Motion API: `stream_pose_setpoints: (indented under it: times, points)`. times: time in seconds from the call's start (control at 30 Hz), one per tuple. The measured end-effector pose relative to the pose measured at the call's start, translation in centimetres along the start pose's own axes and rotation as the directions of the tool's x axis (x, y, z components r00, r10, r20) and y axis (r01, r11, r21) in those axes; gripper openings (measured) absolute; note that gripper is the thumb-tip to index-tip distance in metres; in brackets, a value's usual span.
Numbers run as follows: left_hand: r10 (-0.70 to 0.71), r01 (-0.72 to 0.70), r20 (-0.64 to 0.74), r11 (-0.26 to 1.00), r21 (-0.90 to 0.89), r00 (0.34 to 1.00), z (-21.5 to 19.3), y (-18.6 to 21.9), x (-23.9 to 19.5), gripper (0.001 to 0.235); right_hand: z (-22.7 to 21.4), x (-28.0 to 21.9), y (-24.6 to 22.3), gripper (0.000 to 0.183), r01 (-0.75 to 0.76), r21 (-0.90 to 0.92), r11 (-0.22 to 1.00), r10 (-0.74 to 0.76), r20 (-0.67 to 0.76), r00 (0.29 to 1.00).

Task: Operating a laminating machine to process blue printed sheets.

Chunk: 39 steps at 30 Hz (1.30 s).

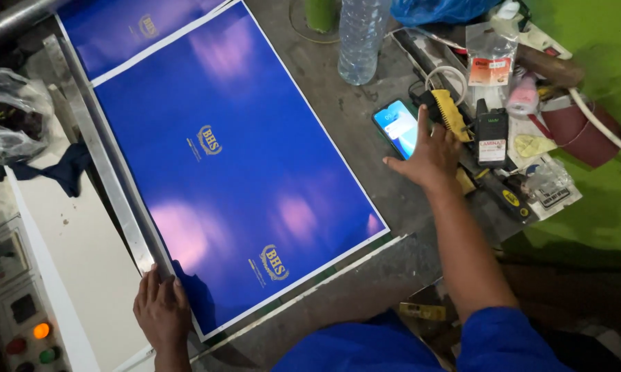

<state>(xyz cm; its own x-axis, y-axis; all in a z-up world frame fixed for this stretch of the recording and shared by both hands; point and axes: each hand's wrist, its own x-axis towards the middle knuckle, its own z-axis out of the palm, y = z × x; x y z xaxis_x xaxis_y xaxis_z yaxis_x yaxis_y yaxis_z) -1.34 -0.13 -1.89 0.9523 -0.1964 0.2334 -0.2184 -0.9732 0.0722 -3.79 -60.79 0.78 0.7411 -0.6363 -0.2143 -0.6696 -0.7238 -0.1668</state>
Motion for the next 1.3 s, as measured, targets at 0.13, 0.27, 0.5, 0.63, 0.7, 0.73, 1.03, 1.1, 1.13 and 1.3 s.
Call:
stream_pose_setpoints:
  times: [0.13, 0.27, 0.5, 0.63, 0.7, 0.73, 1.03, 1.1, 1.13, 1.3]
  points:
    - [-0.010, 0.009, -0.006, 1.000, -0.016, 1.000, 0.2, 0.0, -0.1, 0.023, 1.0, 0.3, 0.9, 0.140, 0.024, -0.054, 0.998, -0.025, -0.014, 1.000]
    - [-0.012, 0.012, -0.011, 1.000, -0.020, 1.000, 0.4, -0.2, -0.2, 0.024, 1.1, 0.2, 1.2, 0.141, 0.063, -0.048, 0.997, -0.064, -0.027, 0.998]
    - [-0.025, 0.025, 0.002, 0.999, -0.032, 1.000, 0.7, -0.7, -0.3, 0.024, 1.2, 1.3, 0.6, 0.141, 0.010, -0.087, 0.996, -0.007, 0.028, 1.000]
    - [-0.048, 0.049, 0.021, 0.999, -0.010, 0.999, 0.6, -0.7, -0.2, 0.024, 0.3, 0.5, -0.4, 0.142, -0.017, -0.103, 0.995, 0.016, -0.004, 1.000]
    - [-0.016, 0.013, 0.044, 0.998, 0.065, 0.999, 0.8, -1.0, -0.1, 0.024, -0.8, -0.8, -1.8, 0.138, -0.095, -0.056, 0.994, 0.097, 0.049, 0.994]
    - [-0.015, 0.012, 0.047, 0.998, 0.064, 0.999, 0.8, -1.0, -0.2, 0.024, -0.7, -1.0, -1.7, 0.138, -0.096, -0.058, 0.994, 0.099, 0.051, 0.994]
    - [-0.020, 0.020, 0.012, 1.000, -0.008, 1.000, 0.7, -1.1, -0.3, 0.025, 2.2, -4.7, -1.9, 0.133, 0.173, 0.061, 0.983, -0.151, -0.261, 0.953]
    - [-0.074, 0.082, 0.059, 0.985, -0.152, 0.996, 0.6, -1.2, 0.1, 0.030, 3.0, -6.8, -3.7, 0.119, 0.393, 0.307, 0.867, -0.287, -0.337, 0.897]
    - [-0.071, 0.077, 0.048, 0.985, -0.153, 0.996, 0.3, -0.2, 0.5, 0.030, 3.1, -9.2, -5.4, 0.119, 0.396, 0.309, 0.865, -0.285, -0.347, 0.893]
    - [-0.187, 0.192, 0.130, 0.369, -0.909, 0.974, -5.6, 12.9, 0.9, 0.076, 1.8, -22.4, -12.5, 0.097, 0.604, 0.795, 0.056, -0.786, -0.338, 0.518]
